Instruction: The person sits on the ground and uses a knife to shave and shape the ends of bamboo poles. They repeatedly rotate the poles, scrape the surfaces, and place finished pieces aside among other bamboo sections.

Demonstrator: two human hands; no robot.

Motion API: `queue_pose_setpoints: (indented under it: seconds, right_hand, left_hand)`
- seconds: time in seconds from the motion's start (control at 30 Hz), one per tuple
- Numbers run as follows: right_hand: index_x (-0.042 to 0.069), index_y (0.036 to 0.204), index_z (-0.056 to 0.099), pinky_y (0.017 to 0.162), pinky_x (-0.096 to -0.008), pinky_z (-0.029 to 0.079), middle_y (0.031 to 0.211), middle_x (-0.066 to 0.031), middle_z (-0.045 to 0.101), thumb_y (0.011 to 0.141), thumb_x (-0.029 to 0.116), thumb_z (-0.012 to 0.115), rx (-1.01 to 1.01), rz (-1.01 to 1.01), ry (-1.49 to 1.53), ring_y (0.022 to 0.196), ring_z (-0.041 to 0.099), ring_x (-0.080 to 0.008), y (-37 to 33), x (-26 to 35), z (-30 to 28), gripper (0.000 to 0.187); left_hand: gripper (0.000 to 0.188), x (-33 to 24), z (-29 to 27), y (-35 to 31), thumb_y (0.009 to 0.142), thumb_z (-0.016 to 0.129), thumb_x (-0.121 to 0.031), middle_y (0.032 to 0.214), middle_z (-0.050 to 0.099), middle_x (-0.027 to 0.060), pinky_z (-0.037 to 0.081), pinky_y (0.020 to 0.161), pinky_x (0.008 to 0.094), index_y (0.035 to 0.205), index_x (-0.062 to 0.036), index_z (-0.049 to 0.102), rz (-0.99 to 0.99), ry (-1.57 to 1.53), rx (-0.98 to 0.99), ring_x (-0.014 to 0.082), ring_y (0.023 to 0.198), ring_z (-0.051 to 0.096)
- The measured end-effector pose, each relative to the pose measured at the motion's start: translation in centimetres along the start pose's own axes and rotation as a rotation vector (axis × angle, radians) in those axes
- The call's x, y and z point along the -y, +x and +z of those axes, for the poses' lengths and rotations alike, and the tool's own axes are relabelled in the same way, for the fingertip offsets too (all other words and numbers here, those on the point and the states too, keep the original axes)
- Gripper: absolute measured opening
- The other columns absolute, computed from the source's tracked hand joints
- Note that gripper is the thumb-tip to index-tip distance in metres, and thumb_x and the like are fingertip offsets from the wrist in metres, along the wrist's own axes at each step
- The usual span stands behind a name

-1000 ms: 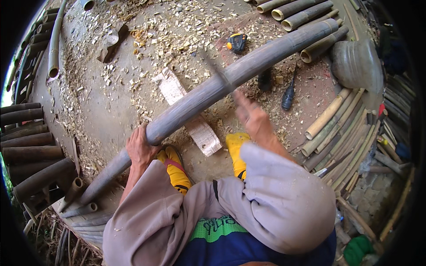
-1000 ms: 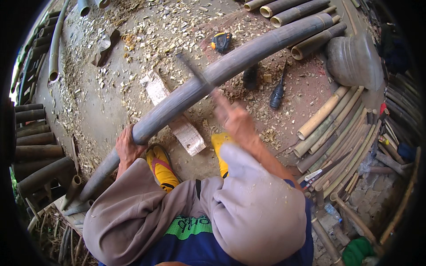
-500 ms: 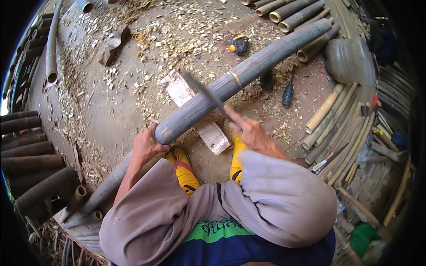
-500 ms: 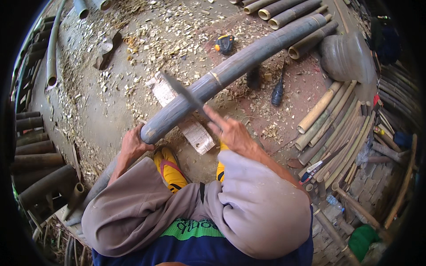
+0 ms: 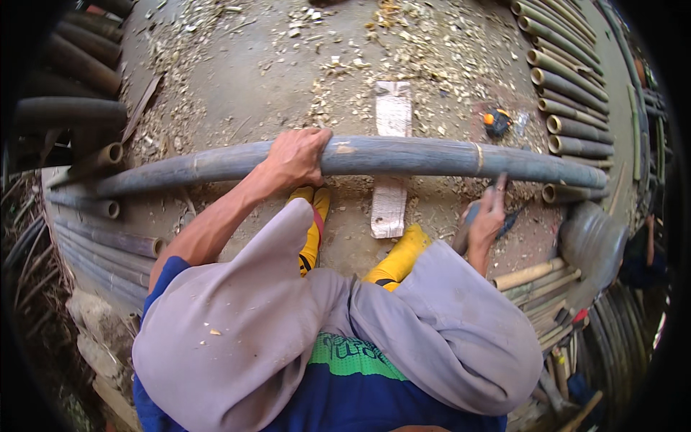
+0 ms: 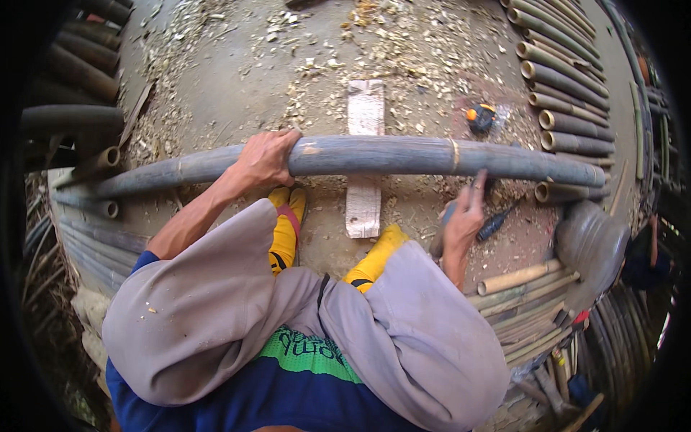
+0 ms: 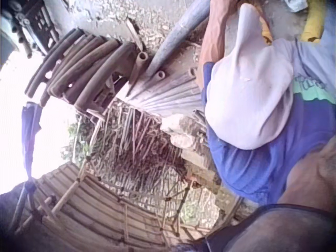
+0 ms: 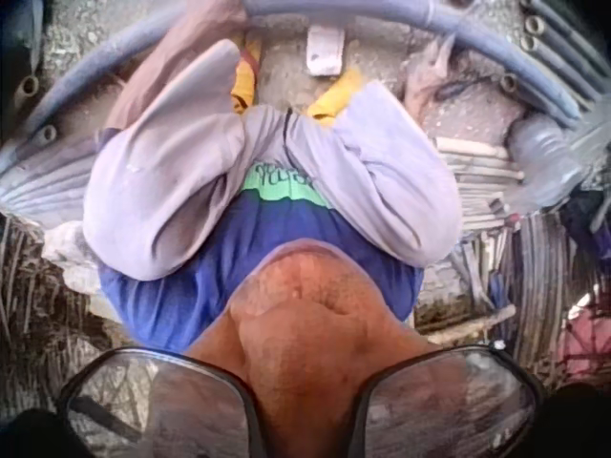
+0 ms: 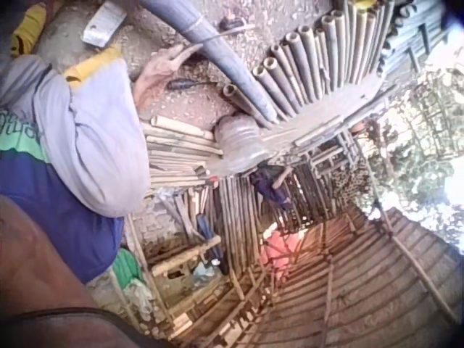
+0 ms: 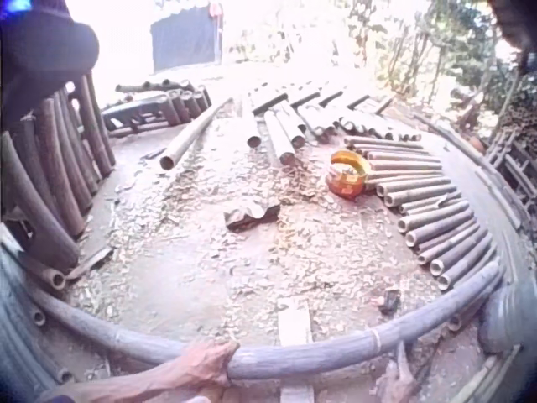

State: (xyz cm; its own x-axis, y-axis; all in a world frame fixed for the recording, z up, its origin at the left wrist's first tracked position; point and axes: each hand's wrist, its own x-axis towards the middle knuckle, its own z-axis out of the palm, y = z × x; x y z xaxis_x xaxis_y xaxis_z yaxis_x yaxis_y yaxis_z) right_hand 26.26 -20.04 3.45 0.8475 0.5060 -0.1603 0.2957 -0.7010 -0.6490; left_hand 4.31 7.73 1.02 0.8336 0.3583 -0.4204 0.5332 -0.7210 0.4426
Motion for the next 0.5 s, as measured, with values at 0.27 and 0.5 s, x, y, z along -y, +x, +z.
queue_pose_setpoints:
  seconds: [0.27, 0.5]
  right_hand:
    - [0.016, 0.144, 0.036, 0.042, -0.0263, 0.041, 0.059, -0.0017, 0.046, 0.099, 0.025, 0.045, -0.219, 0.362, 0.484, 0.048, 0.042, -0.0096, 1.3, -1.6, -0.3, 0.047]
    - [0.013, 0.145, 0.033, 0.050, -0.0308, 0.045, 0.113, -0.0143, 0.064, 0.100, 0.026, 0.040, -0.026, 0.103, -0.049, 0.055, 0.050, -0.0159, 0.2, -2.4, -0.3, 0.048]
  left_hand:
    - [0.071, -1.2, 3.5, -2.3, 0.048, 0.081, -0.015, 0.107, 0.058, 0.0087, 0.044, 0.087, 0.0371, 0.112, -0.0106, 0.052, -0.031, 0.215, -0.364, 0.0244, 0.103, 0.058]
    - [0.056, -0.5, 2.4, -1.2, 0.052, 0.076, -0.018, 0.091, 0.062, 0.0097, 0.049, 0.078, 0.0392, 0.103, -0.0074, 0.056, 0.001, 0.090, -0.204, 0.0270, 0.092, 0.062]
